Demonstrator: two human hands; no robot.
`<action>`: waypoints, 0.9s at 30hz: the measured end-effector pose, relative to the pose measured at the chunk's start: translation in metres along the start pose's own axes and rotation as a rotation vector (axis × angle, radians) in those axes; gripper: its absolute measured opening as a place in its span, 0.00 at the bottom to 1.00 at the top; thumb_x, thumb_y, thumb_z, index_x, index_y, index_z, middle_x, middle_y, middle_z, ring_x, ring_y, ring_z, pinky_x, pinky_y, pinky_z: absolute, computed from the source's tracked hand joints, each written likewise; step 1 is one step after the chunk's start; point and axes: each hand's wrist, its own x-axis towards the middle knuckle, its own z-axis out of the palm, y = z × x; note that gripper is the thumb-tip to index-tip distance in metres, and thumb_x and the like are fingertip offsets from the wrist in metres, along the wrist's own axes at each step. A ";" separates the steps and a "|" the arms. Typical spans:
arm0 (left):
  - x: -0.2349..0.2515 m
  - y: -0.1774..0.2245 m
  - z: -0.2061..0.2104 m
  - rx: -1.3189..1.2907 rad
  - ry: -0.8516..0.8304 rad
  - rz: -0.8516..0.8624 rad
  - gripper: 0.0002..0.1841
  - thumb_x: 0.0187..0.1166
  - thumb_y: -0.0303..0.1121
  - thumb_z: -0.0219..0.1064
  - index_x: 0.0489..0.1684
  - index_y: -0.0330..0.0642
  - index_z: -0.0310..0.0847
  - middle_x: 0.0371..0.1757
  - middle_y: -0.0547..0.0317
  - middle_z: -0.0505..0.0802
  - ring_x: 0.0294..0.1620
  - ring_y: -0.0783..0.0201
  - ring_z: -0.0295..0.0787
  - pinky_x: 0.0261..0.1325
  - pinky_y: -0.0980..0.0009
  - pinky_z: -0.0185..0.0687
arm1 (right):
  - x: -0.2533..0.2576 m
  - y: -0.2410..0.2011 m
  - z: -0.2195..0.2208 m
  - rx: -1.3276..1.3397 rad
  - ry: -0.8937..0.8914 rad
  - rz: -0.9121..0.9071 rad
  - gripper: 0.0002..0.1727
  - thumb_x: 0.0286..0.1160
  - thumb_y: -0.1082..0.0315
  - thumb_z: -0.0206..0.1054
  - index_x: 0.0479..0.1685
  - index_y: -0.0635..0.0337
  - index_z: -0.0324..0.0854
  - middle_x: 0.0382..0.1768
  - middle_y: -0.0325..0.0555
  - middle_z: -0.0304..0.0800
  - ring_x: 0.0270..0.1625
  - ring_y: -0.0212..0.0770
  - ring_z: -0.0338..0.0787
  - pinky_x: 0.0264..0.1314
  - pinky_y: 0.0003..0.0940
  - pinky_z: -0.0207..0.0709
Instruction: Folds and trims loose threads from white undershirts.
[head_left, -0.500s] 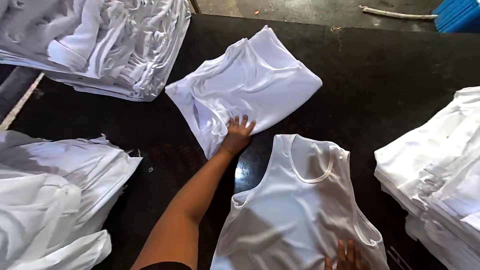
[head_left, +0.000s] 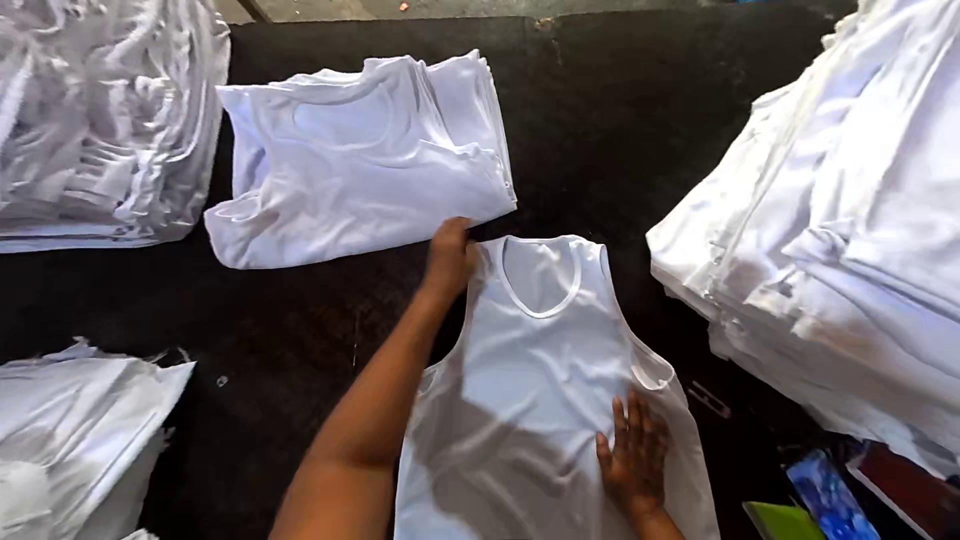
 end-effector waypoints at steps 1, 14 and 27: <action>0.004 0.030 0.020 -0.091 -0.097 0.087 0.22 0.80 0.23 0.65 0.72 0.25 0.77 0.73 0.29 0.83 0.77 0.37 0.77 0.82 0.45 0.69 | 0.000 0.000 0.000 0.002 0.004 -0.002 0.41 0.86 0.40 0.36 0.84 0.61 0.71 0.83 0.67 0.70 0.86 0.66 0.68 0.84 0.72 0.50; 0.008 0.135 0.055 -0.160 -0.515 -0.052 0.15 0.76 0.29 0.75 0.52 0.26 0.85 0.50 0.32 0.91 0.58 0.37 0.87 0.67 0.37 0.74 | 0.055 0.076 -0.070 0.368 0.006 0.345 0.21 0.79 0.73 0.61 0.67 0.76 0.81 0.74 0.78 0.75 0.78 0.81 0.72 0.79 0.75 0.61; -0.145 0.174 -0.030 -0.893 -0.663 -0.137 0.17 0.77 0.21 0.66 0.64 0.32 0.78 0.50 0.64 0.90 0.47 0.80 0.86 0.54 0.80 0.83 | 0.093 0.090 -0.121 0.733 -0.261 0.541 0.18 0.84 0.75 0.60 0.64 0.85 0.74 0.63 0.78 0.81 0.64 0.65 0.85 0.71 0.56 0.77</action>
